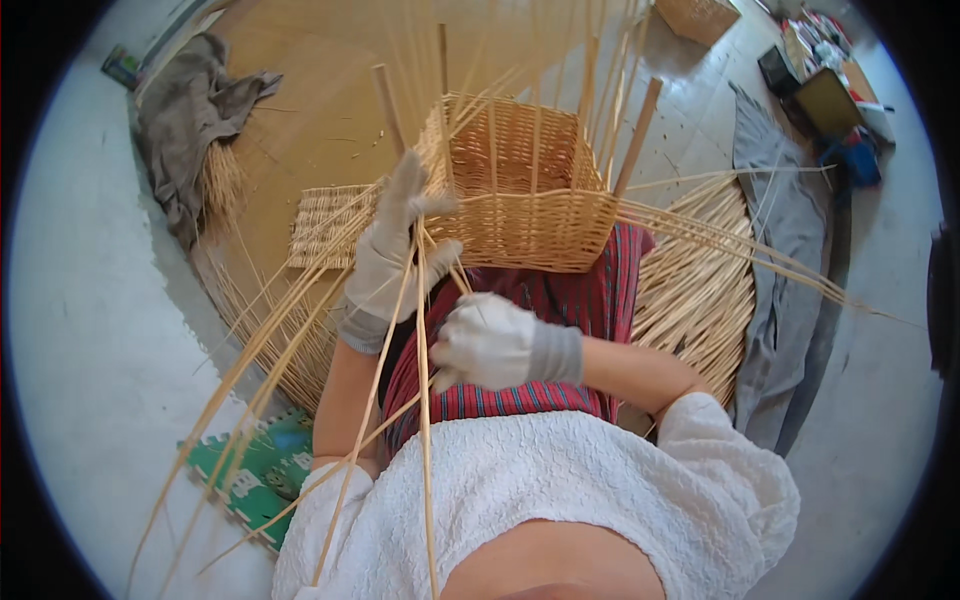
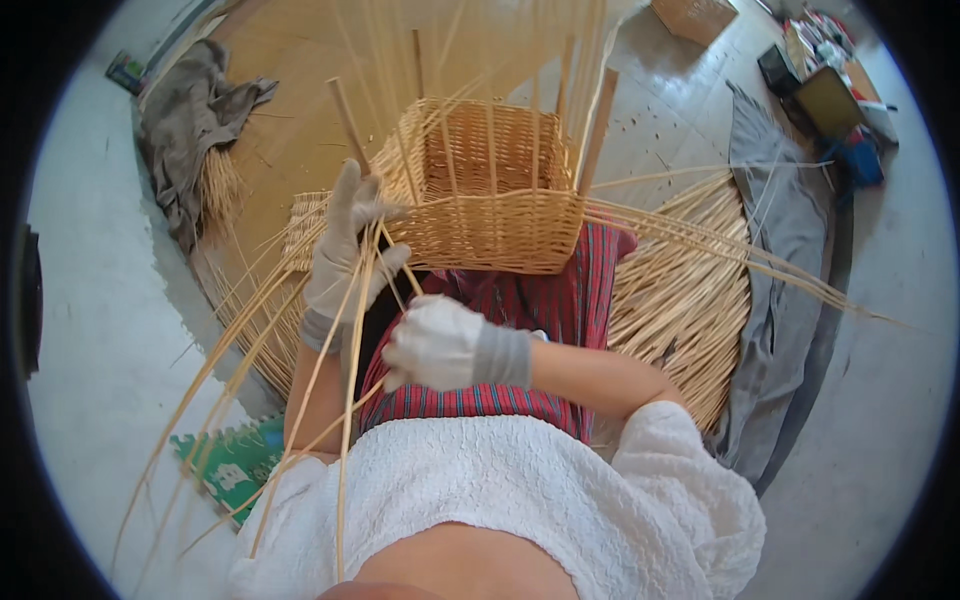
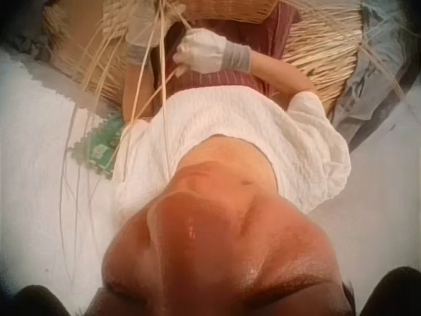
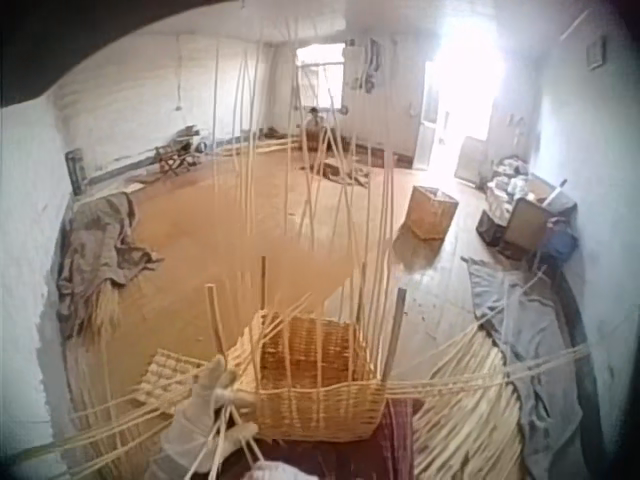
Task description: The person weaves a basket by hand, interlacing thin bamboo strips through a vertical frame. They manipulate the strips to form a tight weave, occasionally adjusting the basket's position and checking the alignment of the materials.
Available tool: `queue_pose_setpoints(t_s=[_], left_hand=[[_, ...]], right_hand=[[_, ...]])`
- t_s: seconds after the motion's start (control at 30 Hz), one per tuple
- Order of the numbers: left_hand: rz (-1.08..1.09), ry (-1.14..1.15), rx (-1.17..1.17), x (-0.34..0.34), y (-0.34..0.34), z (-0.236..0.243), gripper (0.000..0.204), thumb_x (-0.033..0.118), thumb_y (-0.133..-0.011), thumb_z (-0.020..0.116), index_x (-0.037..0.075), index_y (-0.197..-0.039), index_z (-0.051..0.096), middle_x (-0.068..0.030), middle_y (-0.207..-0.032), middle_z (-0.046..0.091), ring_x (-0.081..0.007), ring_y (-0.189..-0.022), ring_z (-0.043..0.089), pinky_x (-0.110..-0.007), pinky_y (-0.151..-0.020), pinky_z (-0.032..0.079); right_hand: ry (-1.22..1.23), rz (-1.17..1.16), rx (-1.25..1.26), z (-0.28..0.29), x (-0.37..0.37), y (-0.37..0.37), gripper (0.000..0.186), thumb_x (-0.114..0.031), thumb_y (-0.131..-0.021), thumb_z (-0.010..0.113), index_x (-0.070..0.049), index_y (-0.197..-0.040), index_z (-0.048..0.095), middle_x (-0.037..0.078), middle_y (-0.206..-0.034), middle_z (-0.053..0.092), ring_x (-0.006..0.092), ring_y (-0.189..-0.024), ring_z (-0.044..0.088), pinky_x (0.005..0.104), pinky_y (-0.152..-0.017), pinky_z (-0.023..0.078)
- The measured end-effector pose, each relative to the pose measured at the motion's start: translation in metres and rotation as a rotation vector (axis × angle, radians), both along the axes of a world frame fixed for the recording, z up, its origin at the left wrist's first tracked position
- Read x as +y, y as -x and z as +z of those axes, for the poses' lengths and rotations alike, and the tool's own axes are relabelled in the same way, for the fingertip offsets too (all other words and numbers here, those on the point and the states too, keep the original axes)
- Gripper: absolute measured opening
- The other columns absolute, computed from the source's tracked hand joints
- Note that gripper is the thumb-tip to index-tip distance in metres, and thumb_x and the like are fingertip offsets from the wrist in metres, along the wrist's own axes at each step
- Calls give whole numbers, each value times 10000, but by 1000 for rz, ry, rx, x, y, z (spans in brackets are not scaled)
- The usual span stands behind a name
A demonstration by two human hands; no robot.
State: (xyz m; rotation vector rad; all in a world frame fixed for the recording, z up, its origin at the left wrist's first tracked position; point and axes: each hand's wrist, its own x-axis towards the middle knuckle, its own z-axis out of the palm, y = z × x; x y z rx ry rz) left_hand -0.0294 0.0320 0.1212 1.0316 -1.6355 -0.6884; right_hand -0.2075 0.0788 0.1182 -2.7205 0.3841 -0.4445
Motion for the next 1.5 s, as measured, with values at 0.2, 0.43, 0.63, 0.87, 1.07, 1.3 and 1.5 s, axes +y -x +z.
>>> queue_pose_setpoints(t_s=[0.2,0.43,0.63,0.87,1.07,1.3,1.5], left_hand=[[-166,-114,740,-32,-30,-41,501,232,-1052,618,39,-1479,441,2,-733,597,-143,-907,643,-370,-1087,459],[364,-208,462,1,29,-116,608,144,-945,767,-8,-1435,442,-140,-1266,628,-187,-1101,637,-334,-978,515],[183,-545,235,-52,24,-89,575,114,-887,823,-23,-1364,532,-158,-1240,665,-226,-1107,668,-340,-944,559],[188,-487,409,-66,23,-103,603,132,-873,841,-4,-1368,524,-141,-1249,654,-225,-1073,678,-337,-900,604],[216,-500,602,-68,35,-107,683,96,-858,849,17,-1430,483,-140,-1372,585,-236,-1194,618,-345,-995,558],[251,-539,686,-88,12,-169,669,60,-857,834,-14,-1413,470,-130,-1263,647,-234,-1120,643,-339,-963,554],[454,-486,854,-24,52,-123,365,160,-1023,647,-17,-1328,550,-138,-1232,641,-264,-1072,645,-348,-913,560]], right_hand=[[-1173,-250,-1411,-84,-120,94,454,-400,-1123,401,-38,-887,542,27,-725,526,122,-589,420,284,-587,411],[-841,-679,-1065,-67,-87,105,240,-178,-1101,513,-31,-1253,625,36,-870,665,142,-832,643,329,-801,562],[-331,-1053,-905,-81,-87,106,181,31,-976,638,-5,-1134,717,82,-1043,742,182,-1005,703,312,-893,575],[-204,-761,-961,-35,-69,56,176,36,-966,619,29,-1112,718,126,-1055,727,185,-928,694,317,-839,553],[370,-1131,-549,33,-220,-32,315,-145,-965,623,-212,-1264,695,130,-1189,694,265,-987,696,326,-873,563],[-688,-551,-1415,-53,-138,74,491,-228,-1082,543,-98,-1515,353,154,-1032,700,173,-718,664,341,-625,582],[-807,-990,-1137,-97,-59,142,192,-183,-1057,606,-48,-1187,647,95,-1103,738,173,-945,719,258,-664,579]])
